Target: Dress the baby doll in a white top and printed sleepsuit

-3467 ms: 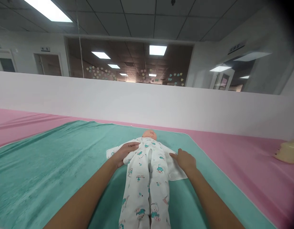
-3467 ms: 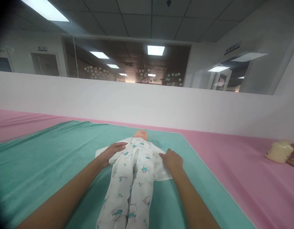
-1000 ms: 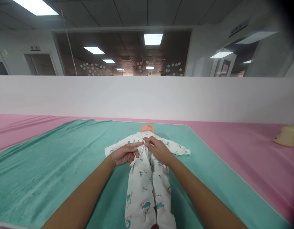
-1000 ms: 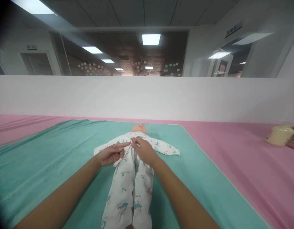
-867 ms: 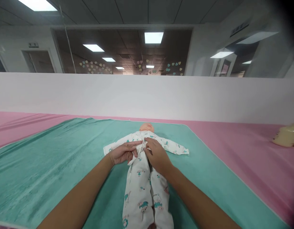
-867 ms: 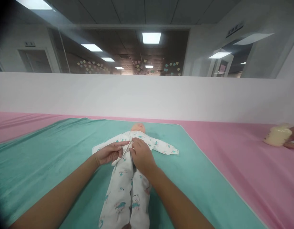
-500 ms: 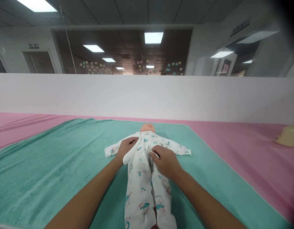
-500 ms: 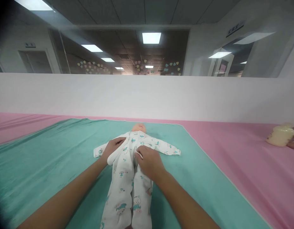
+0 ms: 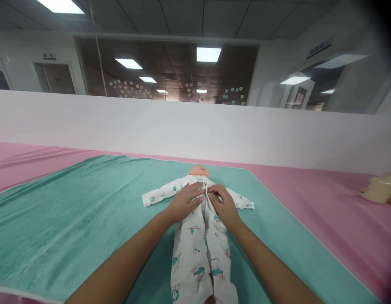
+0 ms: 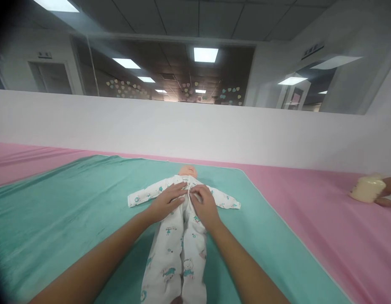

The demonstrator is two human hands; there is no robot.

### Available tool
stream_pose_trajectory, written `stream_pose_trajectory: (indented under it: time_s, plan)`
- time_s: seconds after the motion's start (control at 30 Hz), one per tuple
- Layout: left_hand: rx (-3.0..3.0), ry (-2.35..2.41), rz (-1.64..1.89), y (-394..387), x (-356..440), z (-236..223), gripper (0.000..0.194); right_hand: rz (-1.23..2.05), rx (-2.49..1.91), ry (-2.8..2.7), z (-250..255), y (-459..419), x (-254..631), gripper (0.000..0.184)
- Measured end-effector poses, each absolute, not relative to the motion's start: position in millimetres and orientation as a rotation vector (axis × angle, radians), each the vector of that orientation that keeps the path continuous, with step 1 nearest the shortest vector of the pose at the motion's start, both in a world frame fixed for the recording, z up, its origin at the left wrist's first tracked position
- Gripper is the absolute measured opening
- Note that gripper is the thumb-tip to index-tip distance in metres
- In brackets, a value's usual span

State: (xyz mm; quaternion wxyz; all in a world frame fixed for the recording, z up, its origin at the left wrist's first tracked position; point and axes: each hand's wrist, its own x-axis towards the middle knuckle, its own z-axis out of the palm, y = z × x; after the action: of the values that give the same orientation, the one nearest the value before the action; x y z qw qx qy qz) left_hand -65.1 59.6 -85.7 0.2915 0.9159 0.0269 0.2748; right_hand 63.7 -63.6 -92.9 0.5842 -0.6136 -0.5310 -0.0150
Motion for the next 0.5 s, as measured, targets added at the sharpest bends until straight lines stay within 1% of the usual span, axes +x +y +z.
stream_pose_trajectory:
  time_s: [0.07, 0.13, 0.27, 0.37, 0.43, 0.5]
  plan:
    - [2.437, 0.062, 0.762, 50.6, -69.0, -82.4, 0.040, -0.053, -1.413, -1.302, -96.8, -60.3, 61.5, 0.015]
    - [2.382, 0.110, 0.784, 43.4, -77.4, -83.2, 0.040, 0.005, -1.421, -1.348, -98.5, -62.5, 61.4, 0.016]
    - [2.247, 0.232, 0.876, 35.3, -114.7, -98.0, 0.036, 0.113, -1.439, -1.464, -98.3, -81.8, 65.8, 0.024]
    - [2.212, 0.396, 0.985, 35.9, -148.9, -113.6, 0.032, 0.158, -1.451, -1.549, -100.6, -101.4, 71.0, 0.041]
    - [2.195, 0.539, 0.898, 37.2, -164.0, -121.0, 0.039, 0.185, -1.471, -1.591, -105.0, -113.4, 75.7, 0.054]
    - [2.183, 0.647, 0.791, 37.2, -169.0, -124.6, 0.045, 0.196, -1.506, -1.570, -111.4, -123.7, 81.3, 0.062]
